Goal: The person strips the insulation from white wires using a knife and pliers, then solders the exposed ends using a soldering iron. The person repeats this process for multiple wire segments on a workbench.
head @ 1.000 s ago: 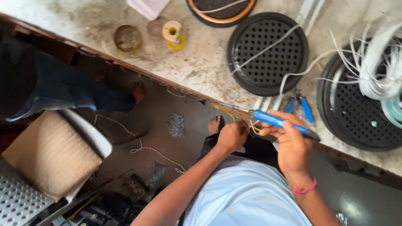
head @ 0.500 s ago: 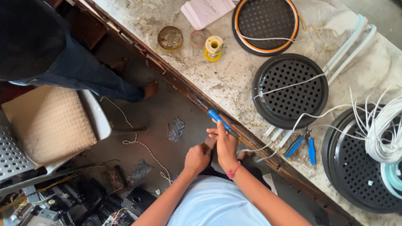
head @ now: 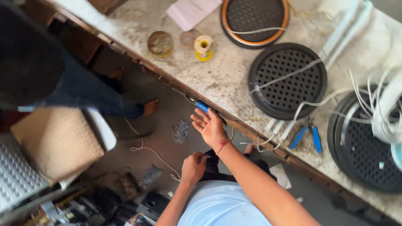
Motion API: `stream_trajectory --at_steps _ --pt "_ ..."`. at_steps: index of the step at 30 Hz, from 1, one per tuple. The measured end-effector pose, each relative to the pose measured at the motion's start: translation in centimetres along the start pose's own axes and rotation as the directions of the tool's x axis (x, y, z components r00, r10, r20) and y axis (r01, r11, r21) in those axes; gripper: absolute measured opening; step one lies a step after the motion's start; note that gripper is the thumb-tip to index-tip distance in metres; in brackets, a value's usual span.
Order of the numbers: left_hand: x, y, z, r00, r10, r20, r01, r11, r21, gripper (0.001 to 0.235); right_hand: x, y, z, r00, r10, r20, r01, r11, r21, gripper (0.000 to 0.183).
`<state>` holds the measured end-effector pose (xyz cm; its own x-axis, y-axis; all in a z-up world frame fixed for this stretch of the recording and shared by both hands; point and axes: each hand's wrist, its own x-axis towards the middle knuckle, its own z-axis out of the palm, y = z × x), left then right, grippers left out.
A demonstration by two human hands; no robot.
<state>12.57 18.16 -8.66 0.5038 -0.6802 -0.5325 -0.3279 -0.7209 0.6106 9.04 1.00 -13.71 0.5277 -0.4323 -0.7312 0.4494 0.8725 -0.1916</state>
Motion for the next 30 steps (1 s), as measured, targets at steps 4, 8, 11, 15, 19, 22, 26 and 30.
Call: stream_trajectory --at_steps 4,8,11,15,19,22,26,30 --pt "1.0 0.6 0.2 0.992 0.077 0.103 -0.085 0.994 0.072 0.024 -3.0 -0.7 -0.7 0.948 0.195 0.251 -0.149 0.97 -0.19 0.033" --pt "1.9 1.8 1.4 0.942 0.19 0.276 -0.241 0.956 0.168 0.022 -10.8 -3.7 -2.4 0.952 0.233 0.196 -0.177 0.948 -0.265 0.047" --pt "2.0 3.7 1.9 0.857 0.254 0.449 -0.392 0.887 0.246 0.019 -18.7 -8.0 -4.6 0.968 0.078 0.24 -0.01 0.962 -0.272 0.047" --pt "2.7 10.5 4.2 0.735 0.43 0.525 -0.531 0.846 0.05 0.018 -29.6 -14.4 -8.9 0.902 -0.383 0.2 0.425 0.872 -0.242 0.048" --pt "5.5 20.5 8.6 0.634 0.639 0.435 -0.662 0.74 -0.121 0.019 -37.5 -20.8 -13.7 0.524 -0.836 -0.165 0.802 0.549 -0.235 0.042" --pt "5.6 23.3 9.7 0.637 0.683 0.357 -0.685 0.715 -0.144 0.019 -41.1 -24.4 -19.5 0.252 -0.871 -0.421 0.807 0.429 -0.406 0.035" --pt "4.2 28.0 11.4 0.651 0.693 0.31 -0.689 0.711 -0.141 0.019 -42.8 -31.2 -26.4 0.018 -0.845 -0.534 0.688 0.398 -0.606 0.025" --pt "0.2 31.2 13.2 0.694 0.642 0.326 -0.647 0.755 -0.11 0.02 -42.0 -36.4 -31.9 -0.216 -0.942 -0.256 0.182 0.219 -0.959 0.015"
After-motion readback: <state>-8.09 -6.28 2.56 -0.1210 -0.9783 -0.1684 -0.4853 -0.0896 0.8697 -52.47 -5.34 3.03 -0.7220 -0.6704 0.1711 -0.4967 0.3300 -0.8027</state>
